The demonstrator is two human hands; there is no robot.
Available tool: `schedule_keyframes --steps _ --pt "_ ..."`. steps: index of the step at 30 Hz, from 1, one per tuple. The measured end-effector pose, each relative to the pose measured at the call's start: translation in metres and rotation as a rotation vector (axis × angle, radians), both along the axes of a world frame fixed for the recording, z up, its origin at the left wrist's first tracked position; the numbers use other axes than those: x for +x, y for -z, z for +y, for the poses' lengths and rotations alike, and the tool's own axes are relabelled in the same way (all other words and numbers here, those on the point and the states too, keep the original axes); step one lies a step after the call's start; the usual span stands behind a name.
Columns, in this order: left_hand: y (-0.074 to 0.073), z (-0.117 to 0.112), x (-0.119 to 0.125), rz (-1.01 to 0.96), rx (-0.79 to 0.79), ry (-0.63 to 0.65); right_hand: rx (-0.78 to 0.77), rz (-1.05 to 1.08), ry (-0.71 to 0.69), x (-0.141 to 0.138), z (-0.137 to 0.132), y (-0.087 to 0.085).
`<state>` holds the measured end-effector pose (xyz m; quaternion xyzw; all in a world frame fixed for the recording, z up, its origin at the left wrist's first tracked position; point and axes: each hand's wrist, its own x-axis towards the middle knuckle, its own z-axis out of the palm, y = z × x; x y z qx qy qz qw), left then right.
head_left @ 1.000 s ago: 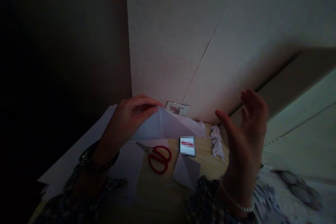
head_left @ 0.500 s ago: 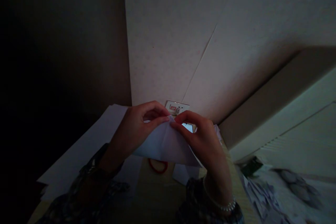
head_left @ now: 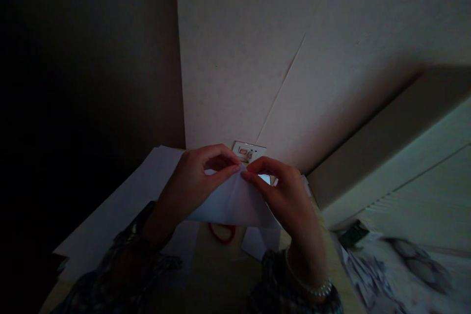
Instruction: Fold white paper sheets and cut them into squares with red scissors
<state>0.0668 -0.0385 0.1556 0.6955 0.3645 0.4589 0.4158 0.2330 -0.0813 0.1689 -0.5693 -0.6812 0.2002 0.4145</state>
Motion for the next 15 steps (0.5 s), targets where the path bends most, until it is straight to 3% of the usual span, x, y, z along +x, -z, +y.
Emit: schedule_keyframes --steps 15 --pt "0.0015 0.0024 -0.0008 -0.023 -0.016 0.032 -0.015 0.039 -0.056 0.0026 0.0011 0.0019"
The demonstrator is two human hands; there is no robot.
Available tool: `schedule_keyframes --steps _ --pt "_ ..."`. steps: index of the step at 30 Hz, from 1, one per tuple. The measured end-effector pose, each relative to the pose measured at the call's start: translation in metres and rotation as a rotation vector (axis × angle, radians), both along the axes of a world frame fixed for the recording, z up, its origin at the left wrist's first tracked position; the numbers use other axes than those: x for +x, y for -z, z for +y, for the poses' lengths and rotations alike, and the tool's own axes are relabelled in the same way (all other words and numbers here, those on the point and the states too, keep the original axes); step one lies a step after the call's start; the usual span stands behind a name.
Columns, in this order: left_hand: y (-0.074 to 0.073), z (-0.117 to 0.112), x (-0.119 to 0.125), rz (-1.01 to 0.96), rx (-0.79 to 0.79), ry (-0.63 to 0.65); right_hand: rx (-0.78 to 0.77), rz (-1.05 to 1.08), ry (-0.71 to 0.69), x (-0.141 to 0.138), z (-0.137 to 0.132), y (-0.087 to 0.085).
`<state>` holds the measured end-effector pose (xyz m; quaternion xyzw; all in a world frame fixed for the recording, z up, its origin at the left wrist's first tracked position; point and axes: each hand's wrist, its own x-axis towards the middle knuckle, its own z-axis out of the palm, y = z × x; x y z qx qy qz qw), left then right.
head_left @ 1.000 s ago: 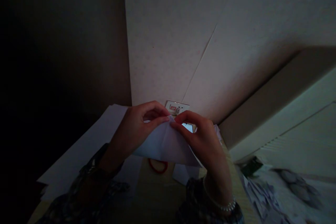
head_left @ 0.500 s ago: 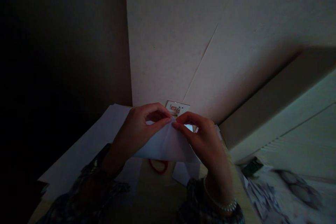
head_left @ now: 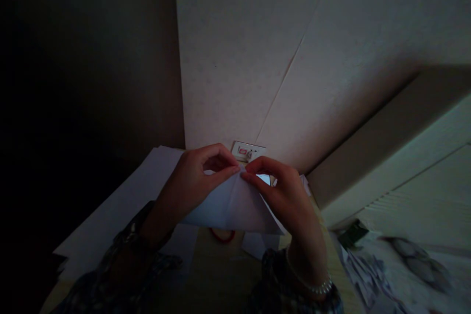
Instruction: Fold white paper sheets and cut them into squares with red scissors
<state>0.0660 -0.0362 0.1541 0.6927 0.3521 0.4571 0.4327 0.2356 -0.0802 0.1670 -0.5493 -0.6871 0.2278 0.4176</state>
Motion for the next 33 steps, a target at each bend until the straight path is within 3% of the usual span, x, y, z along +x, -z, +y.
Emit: schedule_keyframes --steps 22,33 --pt "0.000 -0.003 0.000 0.081 0.038 0.053 0.017 0.013 0.022 0.000 -0.001 0.001" --pt "0.002 0.010 -0.024 0.284 0.060 0.021 0.063 0.184 0.169 0.030 -0.002 0.002"
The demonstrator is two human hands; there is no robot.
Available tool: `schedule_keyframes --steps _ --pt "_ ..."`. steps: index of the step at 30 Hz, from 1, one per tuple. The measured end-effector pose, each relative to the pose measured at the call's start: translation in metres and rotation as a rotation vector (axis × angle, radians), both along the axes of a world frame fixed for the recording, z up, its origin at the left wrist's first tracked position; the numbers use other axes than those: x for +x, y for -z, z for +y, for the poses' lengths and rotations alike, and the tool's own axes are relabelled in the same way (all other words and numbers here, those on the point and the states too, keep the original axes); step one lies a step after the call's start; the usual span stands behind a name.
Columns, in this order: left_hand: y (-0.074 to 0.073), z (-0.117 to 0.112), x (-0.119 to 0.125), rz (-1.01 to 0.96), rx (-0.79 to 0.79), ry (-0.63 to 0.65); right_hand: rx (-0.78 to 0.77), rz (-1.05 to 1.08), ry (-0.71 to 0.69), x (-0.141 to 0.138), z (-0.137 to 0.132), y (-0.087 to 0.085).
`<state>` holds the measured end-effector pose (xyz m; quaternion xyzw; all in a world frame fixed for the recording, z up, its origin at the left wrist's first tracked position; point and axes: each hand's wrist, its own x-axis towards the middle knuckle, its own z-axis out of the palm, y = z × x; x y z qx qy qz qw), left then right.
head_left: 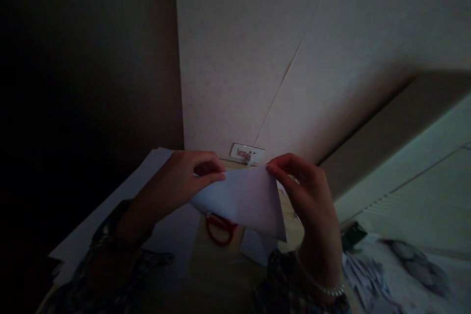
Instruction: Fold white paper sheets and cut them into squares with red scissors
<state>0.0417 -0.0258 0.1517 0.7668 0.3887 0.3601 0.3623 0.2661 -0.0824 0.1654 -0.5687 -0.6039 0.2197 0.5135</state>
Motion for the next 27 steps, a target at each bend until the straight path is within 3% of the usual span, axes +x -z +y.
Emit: schedule_keyframes --steps 9,12,15,21,27 --pt "0.004 0.010 -0.021 0.121 -0.001 0.021 0.065 0.117 0.117 0.022 -0.010 -0.004" --pt "0.000 0.009 -0.026 0.130 -0.020 0.034 0.072 0.100 0.102 0.023 -0.012 -0.005" --pt "-0.008 0.006 -0.026 0.087 -0.033 -0.033 0.071 0.101 0.094 0.024 -0.013 -0.004" --pt "-0.018 0.001 -0.018 -0.281 -0.156 -0.352 0.010 0.098 0.022 0.032 -0.013 -0.006" --pt "-0.012 0.006 -0.011 -0.812 -0.239 -0.375 -0.132 -0.048 -0.057 0.036 -0.013 -0.008"
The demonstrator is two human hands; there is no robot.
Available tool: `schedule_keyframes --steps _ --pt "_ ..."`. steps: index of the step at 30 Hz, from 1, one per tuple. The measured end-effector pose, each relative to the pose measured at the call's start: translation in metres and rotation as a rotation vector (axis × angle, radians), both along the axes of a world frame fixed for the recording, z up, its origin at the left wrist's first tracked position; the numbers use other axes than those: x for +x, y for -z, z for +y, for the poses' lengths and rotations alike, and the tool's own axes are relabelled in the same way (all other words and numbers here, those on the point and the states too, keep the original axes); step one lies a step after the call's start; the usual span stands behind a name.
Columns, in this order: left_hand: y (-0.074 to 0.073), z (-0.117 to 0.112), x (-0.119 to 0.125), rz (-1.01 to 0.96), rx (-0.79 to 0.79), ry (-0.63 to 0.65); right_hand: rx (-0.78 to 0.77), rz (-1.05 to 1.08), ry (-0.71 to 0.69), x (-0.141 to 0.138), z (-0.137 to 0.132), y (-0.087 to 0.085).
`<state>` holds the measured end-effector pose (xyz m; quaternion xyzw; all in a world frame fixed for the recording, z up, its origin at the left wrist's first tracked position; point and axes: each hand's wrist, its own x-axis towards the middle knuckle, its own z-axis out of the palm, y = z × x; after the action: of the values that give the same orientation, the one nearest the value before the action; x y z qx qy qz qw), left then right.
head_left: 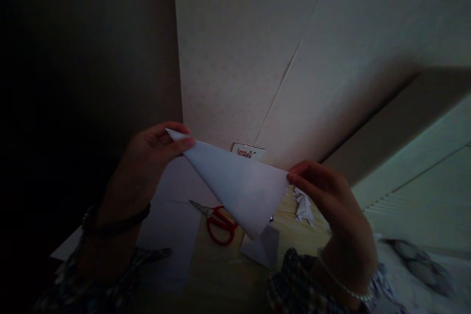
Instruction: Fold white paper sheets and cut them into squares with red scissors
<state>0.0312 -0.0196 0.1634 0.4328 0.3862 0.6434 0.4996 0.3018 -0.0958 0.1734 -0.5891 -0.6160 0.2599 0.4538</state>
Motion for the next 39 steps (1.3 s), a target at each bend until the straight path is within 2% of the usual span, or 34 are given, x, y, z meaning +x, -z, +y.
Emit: schedule_keyframes --steps 3,8,12,16,20,28,31,35,39 --pt "0.002 0.002 0.001 -0.124 -0.036 0.023 0.005 -0.081 -0.042 -0.002 0.001 0.001" --pt "0.004 0.003 -0.001 -0.138 -0.060 -0.012 -0.003 -0.146 -0.053 -0.002 0.003 0.003" --pt "0.001 0.002 0.003 -0.176 0.003 -0.118 0.001 -0.156 -0.079 -0.001 0.003 0.002" --pt "0.000 0.002 0.007 -0.132 0.079 -0.301 -0.014 -0.181 -0.138 -0.004 0.002 0.000" --pt "0.001 0.003 0.006 -0.156 0.147 -0.337 -0.035 -0.225 -0.168 -0.008 0.001 -0.001" --pt "0.002 0.003 0.006 -0.299 0.159 -0.222 -0.007 -0.158 -0.131 -0.011 0.001 -0.001" --pt "0.003 0.001 0.009 -0.323 0.193 -0.090 0.028 -0.057 -0.063 -0.011 0.001 -0.002" --pt "0.005 -0.001 0.014 -0.233 0.160 0.126 0.065 0.088 -0.011 -0.015 0.003 -0.003" --pt "0.008 -0.003 0.019 -0.101 0.087 0.241 0.123 0.157 0.021 -0.024 0.006 -0.002"
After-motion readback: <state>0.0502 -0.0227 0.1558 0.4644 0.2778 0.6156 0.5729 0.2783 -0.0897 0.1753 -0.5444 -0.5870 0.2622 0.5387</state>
